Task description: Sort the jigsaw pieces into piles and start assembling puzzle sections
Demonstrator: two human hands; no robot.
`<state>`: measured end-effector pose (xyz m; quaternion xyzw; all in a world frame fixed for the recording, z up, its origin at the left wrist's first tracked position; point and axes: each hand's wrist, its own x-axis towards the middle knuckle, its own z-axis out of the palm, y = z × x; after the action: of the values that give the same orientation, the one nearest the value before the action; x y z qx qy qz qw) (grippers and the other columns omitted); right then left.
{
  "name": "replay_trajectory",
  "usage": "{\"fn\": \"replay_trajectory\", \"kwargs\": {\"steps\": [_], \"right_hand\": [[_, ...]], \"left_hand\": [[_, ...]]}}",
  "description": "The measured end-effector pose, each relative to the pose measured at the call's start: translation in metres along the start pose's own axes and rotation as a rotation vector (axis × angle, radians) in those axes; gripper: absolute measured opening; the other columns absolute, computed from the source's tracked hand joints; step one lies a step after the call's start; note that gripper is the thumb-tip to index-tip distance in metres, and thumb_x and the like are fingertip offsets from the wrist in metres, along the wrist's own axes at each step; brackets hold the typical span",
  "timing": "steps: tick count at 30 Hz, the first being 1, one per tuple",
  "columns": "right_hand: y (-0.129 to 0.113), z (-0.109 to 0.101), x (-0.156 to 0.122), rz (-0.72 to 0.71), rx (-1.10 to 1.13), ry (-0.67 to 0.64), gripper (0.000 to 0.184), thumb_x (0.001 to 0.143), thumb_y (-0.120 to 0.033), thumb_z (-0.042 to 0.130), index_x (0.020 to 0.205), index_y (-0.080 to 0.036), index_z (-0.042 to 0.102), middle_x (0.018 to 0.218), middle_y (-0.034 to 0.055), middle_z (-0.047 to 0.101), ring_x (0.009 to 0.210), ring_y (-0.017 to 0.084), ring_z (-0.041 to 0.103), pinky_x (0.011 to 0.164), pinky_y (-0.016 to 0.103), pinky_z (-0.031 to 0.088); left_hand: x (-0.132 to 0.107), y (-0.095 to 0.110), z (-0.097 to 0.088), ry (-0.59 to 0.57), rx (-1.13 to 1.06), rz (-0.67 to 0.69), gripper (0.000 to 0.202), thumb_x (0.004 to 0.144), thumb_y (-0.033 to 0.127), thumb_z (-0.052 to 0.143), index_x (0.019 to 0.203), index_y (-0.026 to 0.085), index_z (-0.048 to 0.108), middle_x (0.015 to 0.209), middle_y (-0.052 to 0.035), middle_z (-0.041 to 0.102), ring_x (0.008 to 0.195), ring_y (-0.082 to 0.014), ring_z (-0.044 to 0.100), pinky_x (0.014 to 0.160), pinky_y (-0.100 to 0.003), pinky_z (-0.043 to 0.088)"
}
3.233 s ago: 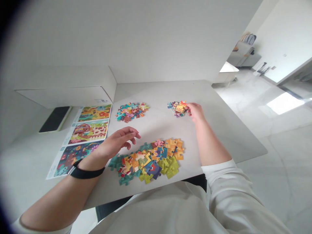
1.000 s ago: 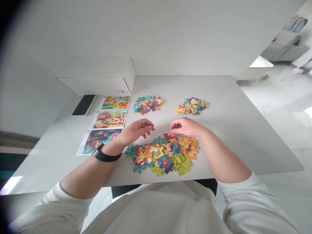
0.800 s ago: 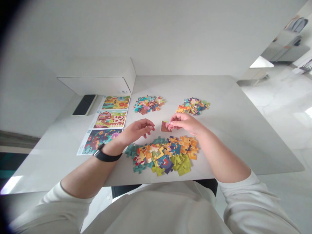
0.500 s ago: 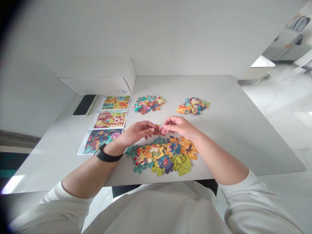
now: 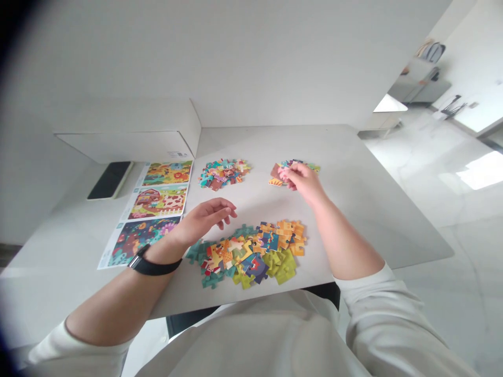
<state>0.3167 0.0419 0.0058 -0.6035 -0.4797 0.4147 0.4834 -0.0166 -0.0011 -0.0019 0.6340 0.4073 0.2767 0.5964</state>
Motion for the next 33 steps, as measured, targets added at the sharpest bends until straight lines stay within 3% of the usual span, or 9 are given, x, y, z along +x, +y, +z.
{"fn": "replay_trajectory", "kwargs": {"steps": [3, 6, 8, 12, 16, 22, 27, 30, 33], "right_hand": [[0.007, -0.039, 0.024, 0.044, -0.103, 0.189, 0.024, 0.083, -0.037, 0.085, 0.083, -0.018, 0.071, 0.073, 0.0025, 0.073, 0.056, 0.009, 0.056, 0.051, 0.021, 0.044], [0.014, -0.066, 0.036, 0.068, -0.129, 0.245, 0.025, 0.085, -0.039, 0.084, 0.083, -0.017, 0.073, 0.076, 0.0034, 0.074, 0.052, 0.007, 0.050, 0.047, 0.019, 0.039], [0.020, -0.072, 0.039, 0.088, -0.102, 0.245, 0.027, 0.086, -0.043, 0.083, 0.086, -0.017, 0.074, 0.081, 0.0045, 0.076, 0.051, 0.006, 0.050, 0.047, 0.018, 0.038], [0.029, -0.064, 0.043, 0.172, -0.022, 0.148, 0.028, 0.084, -0.035, 0.085, 0.105, -0.018, 0.078, 0.095, 0.0080, 0.082, 0.055, 0.008, 0.056, 0.051, 0.020, 0.043], [0.034, -0.057, 0.045, 0.124, 0.036, 0.048, 0.052, 0.084, -0.025, 0.080, 0.135, -0.021, 0.071, 0.133, 0.0122, 0.079, 0.066, 0.012, 0.064, 0.060, 0.026, 0.052], [0.032, -0.052, 0.039, 0.073, -0.065, -0.090, 0.058, 0.088, -0.030, 0.072, 0.146, -0.024, 0.069, 0.153, 0.0114, 0.068, 0.082, 0.017, 0.072, 0.069, 0.029, 0.056], [0.025, -0.044, 0.035, 0.030, -0.205, -0.237, 0.071, 0.087, -0.030, 0.069, 0.157, -0.032, 0.059, 0.167, 0.0111, 0.055, 0.070, 0.013, 0.067, 0.064, 0.030, 0.053], [0.018, -0.036, 0.027, -0.054, -0.284, -0.272, 0.063, 0.088, -0.037, 0.070, 0.150, -0.028, 0.063, 0.156, 0.0133, 0.064, 0.067, 0.013, 0.063, 0.061, 0.030, 0.050], [0.006, -0.025, 0.008, -0.148, -0.464, -0.419, 0.042, 0.085, -0.046, 0.076, 0.119, -0.022, 0.078, 0.115, 0.0095, 0.081, 0.082, 0.020, 0.069, 0.071, 0.031, 0.052]], "left_hand": [[0.001, -0.001, 0.000, -0.032, -0.001, -0.007, 0.043, 0.093, 0.058, 0.073, 0.108, 0.018, 0.069, 0.101, -0.0081, 0.078, 0.079, -0.0164, 0.067, 0.065, -0.029, 0.056], [0.002, -0.003, -0.001, -0.045, 0.006, -0.012, 0.042, 0.093, 0.057, 0.073, 0.108, 0.018, 0.070, 0.102, -0.0081, 0.078, 0.080, -0.0168, 0.066, 0.065, -0.030, 0.056], [0.003, -0.004, -0.001, -0.050, 0.012, -0.015, 0.041, 0.093, 0.057, 0.073, 0.107, 0.019, 0.070, 0.102, -0.0080, 0.078, 0.080, -0.0169, 0.066, 0.066, -0.030, 0.056], [0.003, -0.006, -0.002, -0.060, 0.026, -0.020, 0.041, 0.093, 0.058, 0.073, 0.107, 0.019, 0.071, 0.103, -0.0080, 0.078, 0.080, -0.0177, 0.066, 0.067, -0.031, 0.056], [0.002, -0.006, -0.002, -0.055, 0.037, -0.015, 0.042, 0.093, 0.058, 0.073, 0.109, 0.019, 0.072, 0.105, -0.0081, 0.077, 0.081, -0.0177, 0.066, 0.067, -0.031, 0.056], [0.001, -0.004, -0.003, -0.054, 0.037, -0.018, 0.042, 0.093, 0.058, 0.073, 0.109, 0.020, 0.071, 0.106, -0.0084, 0.077, 0.083, -0.0185, 0.067, 0.069, -0.032, 0.056], [0.002, -0.006, -0.004, -0.048, 0.058, -0.044, 0.043, 0.093, 0.059, 0.072, 0.112, 0.020, 0.071, 0.107, -0.0087, 0.078, 0.082, -0.0185, 0.068, 0.070, -0.033, 0.056], [0.002, -0.006, -0.004, -0.032, 0.063, -0.048, 0.043, 0.093, 0.059, 0.073, 0.112, 0.020, 0.071, 0.106, -0.0085, 0.079, 0.080, -0.0181, 0.068, 0.068, -0.032, 0.056], [0.001, -0.005, -0.003, -0.028, 0.059, -0.047, 0.043, 0.092, 0.058, 0.073, 0.111, 0.020, 0.071, 0.105, -0.0085, 0.079, 0.079, -0.0177, 0.068, 0.067, -0.032, 0.056]]}}
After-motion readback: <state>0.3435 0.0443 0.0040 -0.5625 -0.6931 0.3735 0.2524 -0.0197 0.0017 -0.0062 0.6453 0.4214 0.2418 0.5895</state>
